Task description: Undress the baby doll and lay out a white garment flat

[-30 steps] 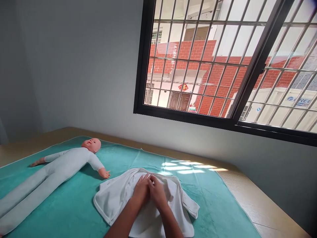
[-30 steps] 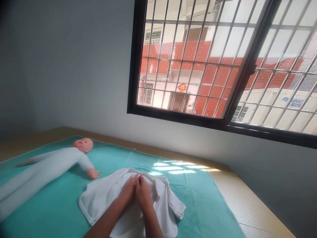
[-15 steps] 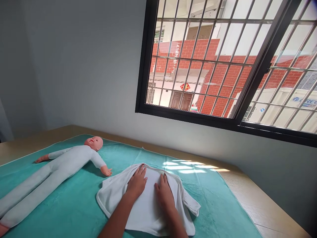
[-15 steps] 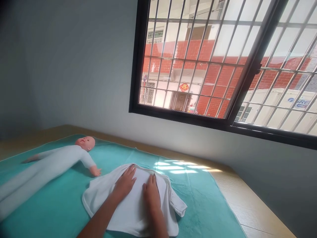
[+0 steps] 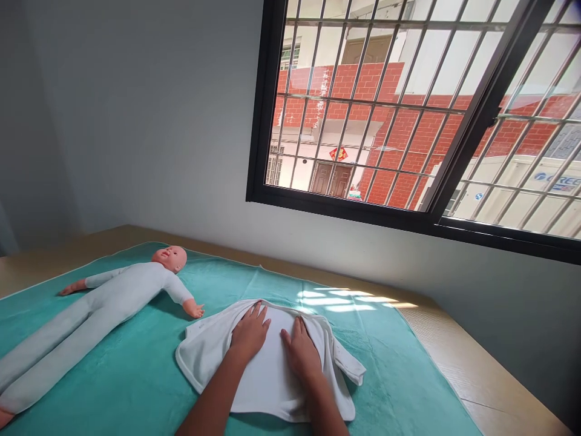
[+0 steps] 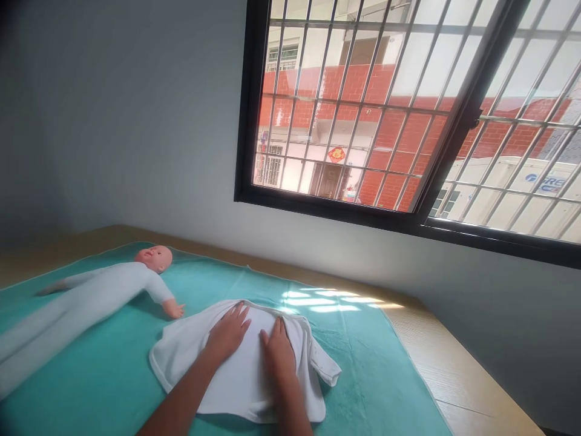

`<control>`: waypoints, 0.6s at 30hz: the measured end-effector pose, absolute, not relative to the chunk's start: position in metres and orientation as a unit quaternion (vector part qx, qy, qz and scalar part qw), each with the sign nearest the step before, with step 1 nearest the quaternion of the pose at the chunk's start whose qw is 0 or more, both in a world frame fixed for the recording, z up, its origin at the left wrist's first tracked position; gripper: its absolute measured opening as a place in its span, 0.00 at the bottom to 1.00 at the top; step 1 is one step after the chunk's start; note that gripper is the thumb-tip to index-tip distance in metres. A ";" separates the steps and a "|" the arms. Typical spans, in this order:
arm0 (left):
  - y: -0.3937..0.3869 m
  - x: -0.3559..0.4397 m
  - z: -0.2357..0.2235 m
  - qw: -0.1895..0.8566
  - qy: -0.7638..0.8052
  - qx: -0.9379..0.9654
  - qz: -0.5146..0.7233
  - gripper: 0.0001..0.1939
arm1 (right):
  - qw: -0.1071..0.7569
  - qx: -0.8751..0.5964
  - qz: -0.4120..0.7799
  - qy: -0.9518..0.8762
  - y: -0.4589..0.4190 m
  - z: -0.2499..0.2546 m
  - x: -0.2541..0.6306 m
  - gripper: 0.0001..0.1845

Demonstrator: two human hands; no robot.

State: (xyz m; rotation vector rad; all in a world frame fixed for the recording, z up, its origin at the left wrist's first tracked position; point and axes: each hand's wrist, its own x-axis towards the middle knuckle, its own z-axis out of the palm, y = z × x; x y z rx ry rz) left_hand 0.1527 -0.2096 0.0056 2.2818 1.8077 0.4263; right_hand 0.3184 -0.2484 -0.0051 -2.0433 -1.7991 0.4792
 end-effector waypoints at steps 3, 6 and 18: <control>-0.209 0.153 0.001 0.086 0.610 0.773 0.150 0.28 | 0.187 -0.726 0.175 -0.638 -0.249 -0.005 0.318 0.39; -0.206 0.153 -0.003 0.077 0.611 0.774 0.149 0.28 | 0.192 -0.731 0.178 -0.631 -0.249 -0.006 0.317 0.39; -0.208 0.153 0.005 0.109 0.601 0.784 0.112 0.31 | 0.185 -0.725 0.140 -0.648 -0.252 -0.002 0.314 0.39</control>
